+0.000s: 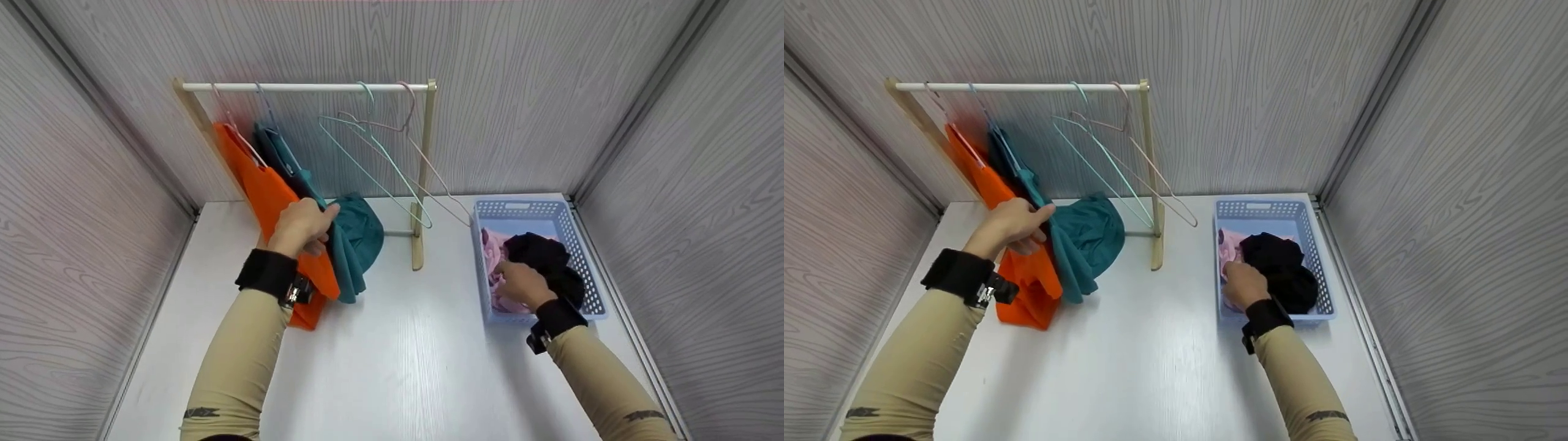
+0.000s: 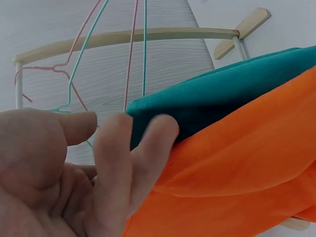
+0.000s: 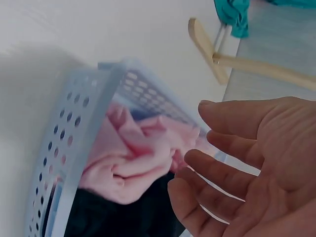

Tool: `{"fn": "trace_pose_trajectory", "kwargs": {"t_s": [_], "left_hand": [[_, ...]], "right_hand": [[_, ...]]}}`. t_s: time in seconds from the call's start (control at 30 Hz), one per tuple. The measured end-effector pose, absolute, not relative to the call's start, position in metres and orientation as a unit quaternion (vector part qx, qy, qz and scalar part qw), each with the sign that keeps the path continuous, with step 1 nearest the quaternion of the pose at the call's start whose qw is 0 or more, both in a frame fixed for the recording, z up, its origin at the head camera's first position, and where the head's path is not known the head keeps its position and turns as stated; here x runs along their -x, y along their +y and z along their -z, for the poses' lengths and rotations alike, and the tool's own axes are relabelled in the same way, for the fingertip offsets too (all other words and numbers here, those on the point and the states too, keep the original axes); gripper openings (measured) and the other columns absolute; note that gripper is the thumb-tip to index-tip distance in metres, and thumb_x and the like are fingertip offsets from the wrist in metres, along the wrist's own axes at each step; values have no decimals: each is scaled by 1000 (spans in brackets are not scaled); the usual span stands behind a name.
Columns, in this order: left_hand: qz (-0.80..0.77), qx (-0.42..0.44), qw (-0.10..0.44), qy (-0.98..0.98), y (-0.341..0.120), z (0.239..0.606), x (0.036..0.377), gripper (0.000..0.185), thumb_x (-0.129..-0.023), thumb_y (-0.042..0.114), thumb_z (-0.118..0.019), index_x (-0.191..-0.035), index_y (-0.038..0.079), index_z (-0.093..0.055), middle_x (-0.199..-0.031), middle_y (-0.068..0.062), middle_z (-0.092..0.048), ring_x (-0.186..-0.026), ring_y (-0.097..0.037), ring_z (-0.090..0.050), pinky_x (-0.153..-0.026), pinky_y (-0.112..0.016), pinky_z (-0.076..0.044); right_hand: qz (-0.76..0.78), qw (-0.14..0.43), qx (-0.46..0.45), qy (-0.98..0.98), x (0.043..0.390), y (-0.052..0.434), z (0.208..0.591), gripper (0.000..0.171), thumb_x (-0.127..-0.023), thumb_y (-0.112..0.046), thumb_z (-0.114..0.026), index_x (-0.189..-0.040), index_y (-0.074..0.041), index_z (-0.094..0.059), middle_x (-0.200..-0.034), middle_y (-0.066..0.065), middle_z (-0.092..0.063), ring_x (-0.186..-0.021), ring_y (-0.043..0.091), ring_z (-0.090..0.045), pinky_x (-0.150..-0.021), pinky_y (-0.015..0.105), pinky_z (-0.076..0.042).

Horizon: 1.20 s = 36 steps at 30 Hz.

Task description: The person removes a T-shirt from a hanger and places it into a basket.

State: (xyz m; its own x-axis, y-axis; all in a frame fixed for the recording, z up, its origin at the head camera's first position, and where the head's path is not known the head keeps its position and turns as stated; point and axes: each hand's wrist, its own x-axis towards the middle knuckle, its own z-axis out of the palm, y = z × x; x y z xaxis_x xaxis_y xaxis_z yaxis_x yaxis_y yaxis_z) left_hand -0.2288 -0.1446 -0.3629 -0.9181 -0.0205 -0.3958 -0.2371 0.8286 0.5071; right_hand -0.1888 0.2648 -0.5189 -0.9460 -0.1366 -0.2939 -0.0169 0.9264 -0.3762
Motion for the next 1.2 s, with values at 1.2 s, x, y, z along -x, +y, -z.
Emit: {"fn": "trace_pose_trajectory", "kwargs": {"t_s": [1.2], "left_hand": [[-439,119,143,879,-161,349,242,43,-100,10,-50,-139,-1,-39,-126,-20,-49,-85,-18,-72,-85,-29,-58]], "right_hand": [[199,150,101,963,175,232,545,35,-80,-13,-71,-112,1,-66,-100,19,-70,-92,33,-66,-81,49,-54]]}}
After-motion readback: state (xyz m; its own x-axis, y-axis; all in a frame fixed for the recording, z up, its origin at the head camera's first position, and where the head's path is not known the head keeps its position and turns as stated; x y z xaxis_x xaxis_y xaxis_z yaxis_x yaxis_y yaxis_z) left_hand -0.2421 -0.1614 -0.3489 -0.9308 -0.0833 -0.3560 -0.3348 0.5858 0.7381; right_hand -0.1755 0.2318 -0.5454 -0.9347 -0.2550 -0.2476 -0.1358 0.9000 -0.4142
